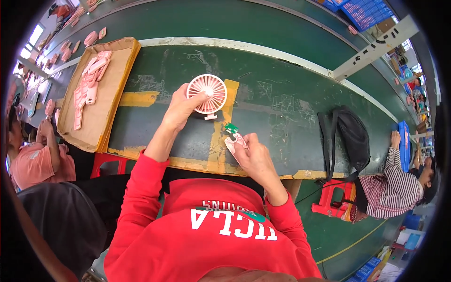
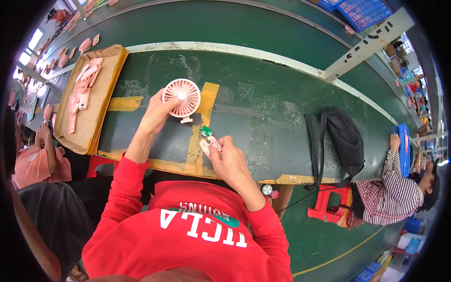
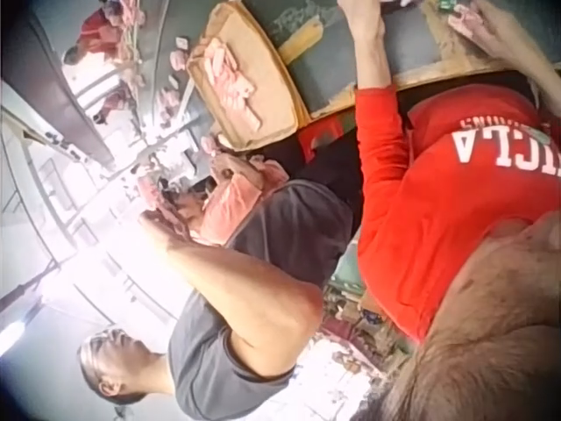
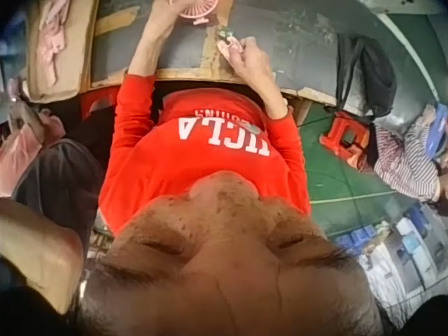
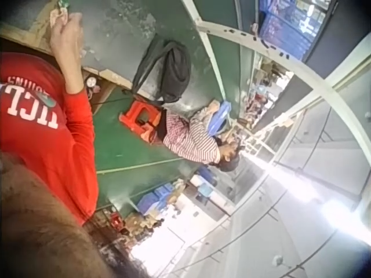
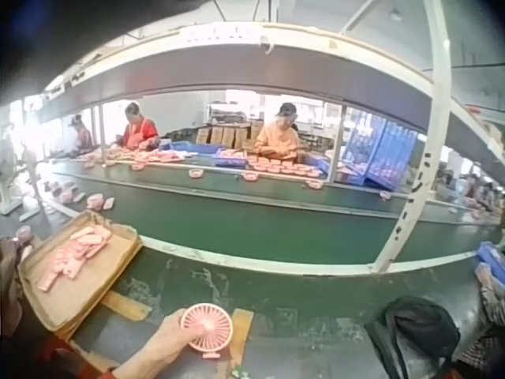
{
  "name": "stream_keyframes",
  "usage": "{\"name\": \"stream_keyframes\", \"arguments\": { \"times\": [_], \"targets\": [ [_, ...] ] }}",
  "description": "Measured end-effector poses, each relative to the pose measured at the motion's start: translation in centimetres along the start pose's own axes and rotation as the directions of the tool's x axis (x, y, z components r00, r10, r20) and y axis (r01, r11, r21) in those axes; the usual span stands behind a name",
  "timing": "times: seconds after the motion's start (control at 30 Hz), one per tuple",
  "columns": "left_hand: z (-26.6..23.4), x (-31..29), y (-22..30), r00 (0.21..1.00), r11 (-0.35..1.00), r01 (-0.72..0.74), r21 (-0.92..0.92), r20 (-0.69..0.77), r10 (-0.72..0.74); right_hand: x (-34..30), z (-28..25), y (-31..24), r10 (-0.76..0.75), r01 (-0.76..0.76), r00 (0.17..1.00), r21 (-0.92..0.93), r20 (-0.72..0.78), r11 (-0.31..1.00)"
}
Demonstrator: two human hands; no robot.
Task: The person wraps tape around their finger by hand. Next, the person assembles handheld electric fans by fitting the internal components, battery, and casing onto the fan heads.
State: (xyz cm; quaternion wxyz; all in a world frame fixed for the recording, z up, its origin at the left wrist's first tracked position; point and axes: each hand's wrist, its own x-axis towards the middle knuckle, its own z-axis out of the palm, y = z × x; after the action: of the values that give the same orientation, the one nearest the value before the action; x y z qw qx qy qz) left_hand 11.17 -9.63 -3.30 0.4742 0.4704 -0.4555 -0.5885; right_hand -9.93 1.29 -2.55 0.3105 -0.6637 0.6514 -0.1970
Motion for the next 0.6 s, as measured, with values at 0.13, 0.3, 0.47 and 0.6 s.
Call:
{"name": "stream_keyframes", "arguments": {
  "times": [0.13, 0.3, 0.47, 0.6],
  "targets": [
    [-0.5, -2.4, 1.1, 0.999, 0.958, -0.041, -0.285, -0.02, 0.037, -0.3, 0.0, 0.5, -0.006, -0.244, 0.937, 0.668, 0.349, 0.703],
    [-0.4, -3.8, 2.1, 0.991, 0.932, -0.13, -0.338, -0.065, 0.115, -0.9, 0.9, 1.6, -0.079, -0.354, 0.886, 0.778, 0.456, 0.519],
    [0.1, -4.6, 2.3, 0.987, 0.94, -0.154, -0.303, -0.088, 0.134, -1.1, 0.4, 1.1, -0.077, -0.375, 0.894, 0.83, 0.442, 0.412],
    [1.1, -6.9, 3.8, 0.996, 0.922, -0.045, -0.385, 0.05, 0.07, -0.3, 0.2, 2.0, 0.0, -0.51, 0.852, 0.832, 0.523, 0.217]
  ]
}}
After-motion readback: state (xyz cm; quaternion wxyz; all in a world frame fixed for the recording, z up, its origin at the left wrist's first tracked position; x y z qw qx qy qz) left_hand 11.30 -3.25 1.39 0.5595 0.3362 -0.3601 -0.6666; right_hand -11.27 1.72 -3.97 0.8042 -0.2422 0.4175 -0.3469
